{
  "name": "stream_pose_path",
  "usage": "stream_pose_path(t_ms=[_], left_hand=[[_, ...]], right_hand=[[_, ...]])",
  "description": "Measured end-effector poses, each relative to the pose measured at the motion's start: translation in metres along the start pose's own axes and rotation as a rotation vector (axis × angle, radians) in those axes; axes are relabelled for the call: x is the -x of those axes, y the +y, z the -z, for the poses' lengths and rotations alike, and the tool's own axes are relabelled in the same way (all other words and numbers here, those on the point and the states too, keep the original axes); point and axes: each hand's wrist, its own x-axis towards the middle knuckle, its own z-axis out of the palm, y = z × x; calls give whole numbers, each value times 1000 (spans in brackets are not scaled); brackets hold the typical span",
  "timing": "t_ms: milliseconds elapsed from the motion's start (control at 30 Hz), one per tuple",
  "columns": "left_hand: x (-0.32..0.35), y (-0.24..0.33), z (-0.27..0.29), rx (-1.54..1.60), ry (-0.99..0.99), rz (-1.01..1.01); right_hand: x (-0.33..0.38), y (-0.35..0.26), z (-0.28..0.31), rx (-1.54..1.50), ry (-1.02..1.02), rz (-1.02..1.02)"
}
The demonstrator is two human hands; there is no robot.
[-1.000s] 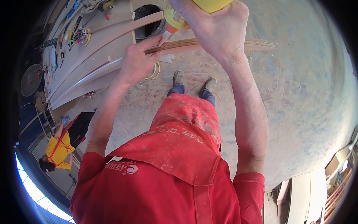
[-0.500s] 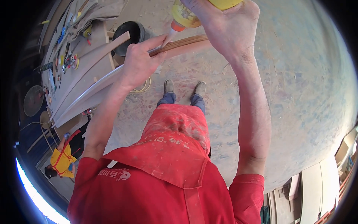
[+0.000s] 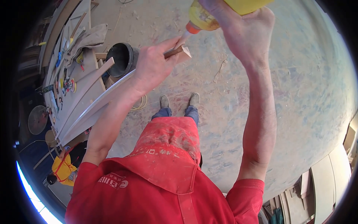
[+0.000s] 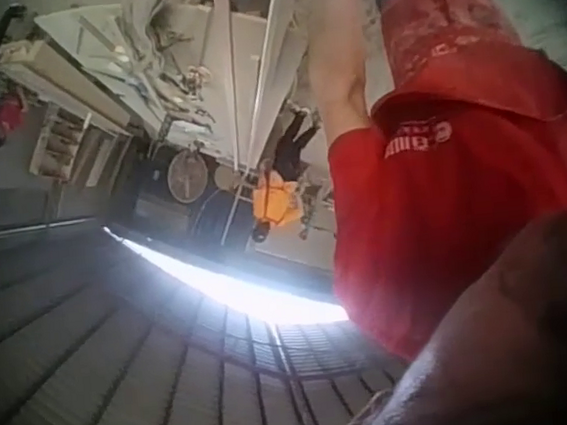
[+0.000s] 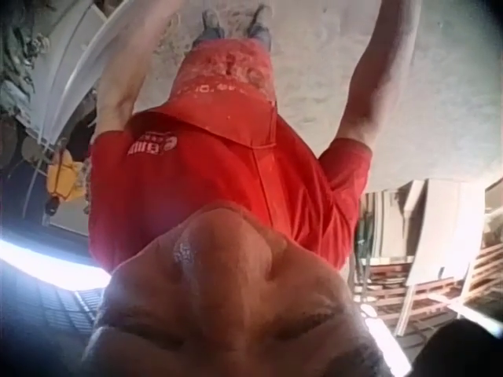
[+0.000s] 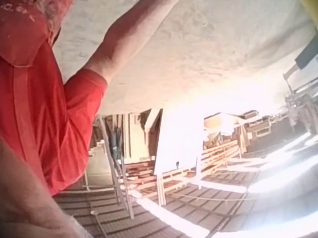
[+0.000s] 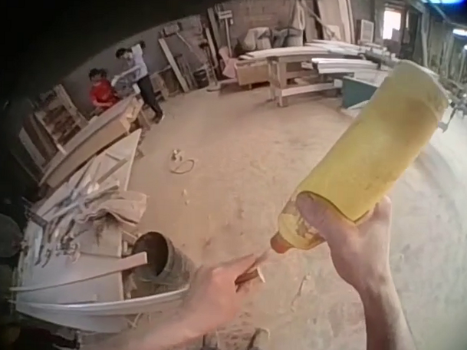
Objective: Assembling wood components by marking measurements with a pencil, applying glue, and fastening with a pneumatic nail gun.
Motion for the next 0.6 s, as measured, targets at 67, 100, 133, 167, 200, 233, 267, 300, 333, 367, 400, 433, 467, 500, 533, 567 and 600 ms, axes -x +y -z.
stream_pose_path(t_ms=[67, 100, 133, 167, 200, 233, 267, 300, 333, 367, 400, 433, 467, 500, 533, 567, 600], left_hand=[[-10, 10, -3, -6, -38, 24], [-14, 17, -5, -87, 29, -123], [-21, 30, -10, -133, 84, -294], [-22, 33, -5, -214, 158, -437], [-6, 39, 3, -99, 100, -409], [22, 49, 3, 26, 46, -387], [58, 56, 1, 130, -134, -286], [95, 54, 2, 237, -309, -182], [124, 42, 26, 350, -629, 79], [157, 26, 50, 478, -929, 352], [230, -33, 43, 376, -799, 212], [286, -70, 69, 408, -652, 371], [332, -93, 101, 338, -574, 820], [410, -148, 99, 18, -446, 1009], [498, -196, 104, -241, -386, 1204], [548, -208, 136, -247, -482, 1404], [628, -228, 157, -197, -463, 1331]], right_hand=[[-13, 12, 28, 274, 24, 94], [-21, 18, 42, 541, 42, 185], [-26, 1, 68, 845, 91, 88], [-31, -11, 85, 1112, 121, 1], [-29, -10, 108, 1085, 266, 46], [-26, -6, 141, 1060, 414, 91], [-31, -3, 173, 1039, 600, 34], [-27, 1, 188, 817, 686, 206], [-29, 3, 181, 454, 719, 306], [-25, -3, 175, 304, 752, 274], [-24, -14, 149, 150, 781, 226], [-20, -25, 116, 4, 808, 171], [-16, -33, 78, -56, 758, 179], [-13, -39, 38, 71, 606, 83], [-16, -42, -10, 206, 450, 3], [-11, -41, -61, 174, 178, 12], [-7, -51, -125, 135, -102, 26]])
